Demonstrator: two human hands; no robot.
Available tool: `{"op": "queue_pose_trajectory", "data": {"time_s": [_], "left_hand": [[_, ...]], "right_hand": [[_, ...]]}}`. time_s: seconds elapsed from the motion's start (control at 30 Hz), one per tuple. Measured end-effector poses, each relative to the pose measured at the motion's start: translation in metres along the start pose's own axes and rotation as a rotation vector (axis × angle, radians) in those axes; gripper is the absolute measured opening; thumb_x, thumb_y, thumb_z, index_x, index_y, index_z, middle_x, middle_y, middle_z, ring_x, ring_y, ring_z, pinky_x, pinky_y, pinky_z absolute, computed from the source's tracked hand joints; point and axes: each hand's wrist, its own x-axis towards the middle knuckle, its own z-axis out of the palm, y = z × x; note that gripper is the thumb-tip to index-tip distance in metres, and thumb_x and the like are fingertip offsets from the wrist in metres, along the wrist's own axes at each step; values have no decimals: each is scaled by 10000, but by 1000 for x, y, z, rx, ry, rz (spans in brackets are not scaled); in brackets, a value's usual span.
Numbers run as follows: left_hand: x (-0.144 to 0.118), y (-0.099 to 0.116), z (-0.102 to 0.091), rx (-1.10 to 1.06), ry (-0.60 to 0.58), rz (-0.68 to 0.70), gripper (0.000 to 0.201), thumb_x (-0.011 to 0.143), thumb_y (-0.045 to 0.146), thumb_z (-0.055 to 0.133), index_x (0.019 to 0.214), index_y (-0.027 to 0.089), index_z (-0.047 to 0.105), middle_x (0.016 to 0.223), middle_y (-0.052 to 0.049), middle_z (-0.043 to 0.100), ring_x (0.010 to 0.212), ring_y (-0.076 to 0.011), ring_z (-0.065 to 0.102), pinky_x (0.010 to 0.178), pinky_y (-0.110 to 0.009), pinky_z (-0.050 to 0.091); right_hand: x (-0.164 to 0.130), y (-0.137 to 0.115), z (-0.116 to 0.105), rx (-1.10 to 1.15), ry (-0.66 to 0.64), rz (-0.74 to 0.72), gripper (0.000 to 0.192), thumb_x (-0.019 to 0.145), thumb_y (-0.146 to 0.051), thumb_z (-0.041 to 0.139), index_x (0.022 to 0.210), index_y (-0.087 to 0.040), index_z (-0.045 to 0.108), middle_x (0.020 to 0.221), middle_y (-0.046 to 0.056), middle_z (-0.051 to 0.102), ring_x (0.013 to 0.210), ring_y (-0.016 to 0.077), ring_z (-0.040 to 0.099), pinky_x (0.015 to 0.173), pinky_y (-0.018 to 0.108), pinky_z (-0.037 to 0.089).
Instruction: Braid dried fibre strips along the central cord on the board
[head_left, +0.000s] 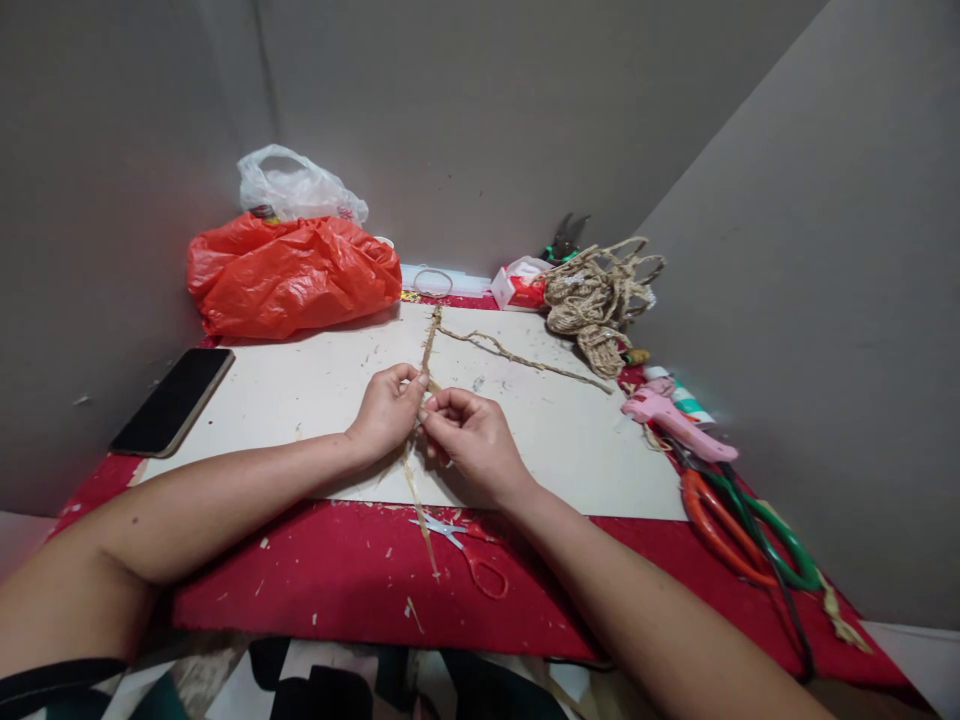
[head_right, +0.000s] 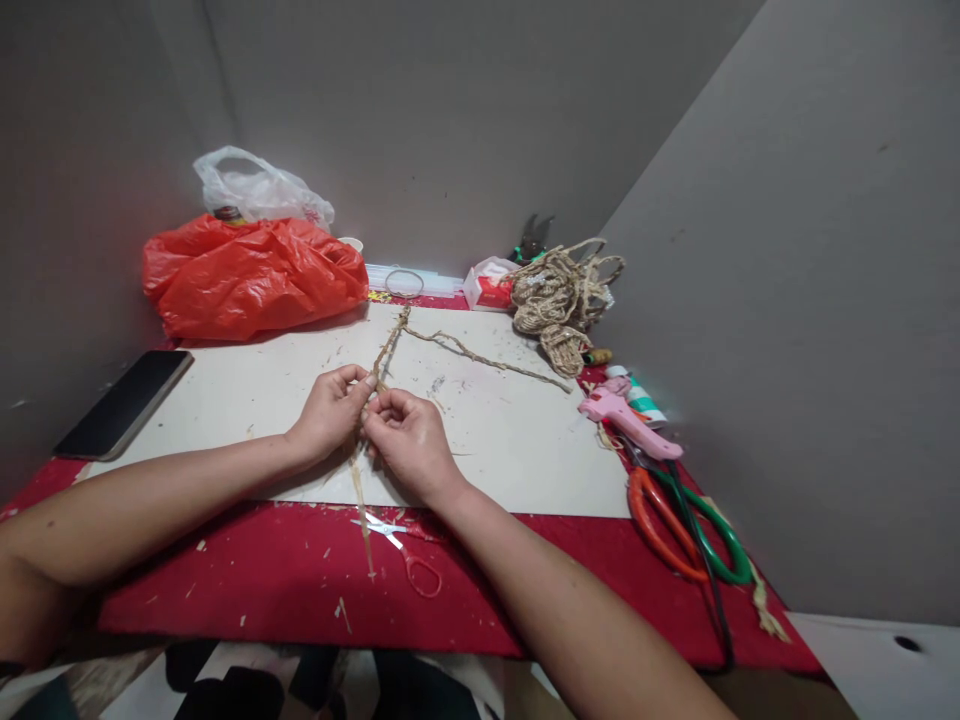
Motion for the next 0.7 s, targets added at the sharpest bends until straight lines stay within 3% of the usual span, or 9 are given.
{"op": "queue_pose_trajectory", "data": {"time_s": [0.27, 0.43, 0.7], "left_hand": [[-4, 7, 3, -104, -50, -125, 201, 809, 292, 541, 669, 167, 468, 408, 56, 478, 320, -67, 417, 356, -163, 295], [-4, 5, 3, -142, -80, -156, 191, 822, 295, 531, 693, 171, 464, 415, 57, 487, 311, -66, 418, 349, -160, 280], [-1, 3, 2, -99, -39, -108, 193, 811, 221, 538, 645, 147, 471, 443, 50, 482, 360, -49, 433, 394, -156, 302]], "right_hand": [[-2, -1, -1, 52, -9, 4, 229, 691, -351, 667, 694, -168, 529, 514, -43, 555, 361, 59, 471, 342, 163, 374], [0, 0, -2, 72, -33, 83, 251, 675, -366, 680, 723, -166, 536, 575, -18, 597, 372, 60, 482, 318, 158, 367], [-1, 2, -4, -13, -63, 41, 120, 681, -216, 624, 674, -171, 513, 415, -79, 471, 333, 52, 426, 344, 157, 338]]}}
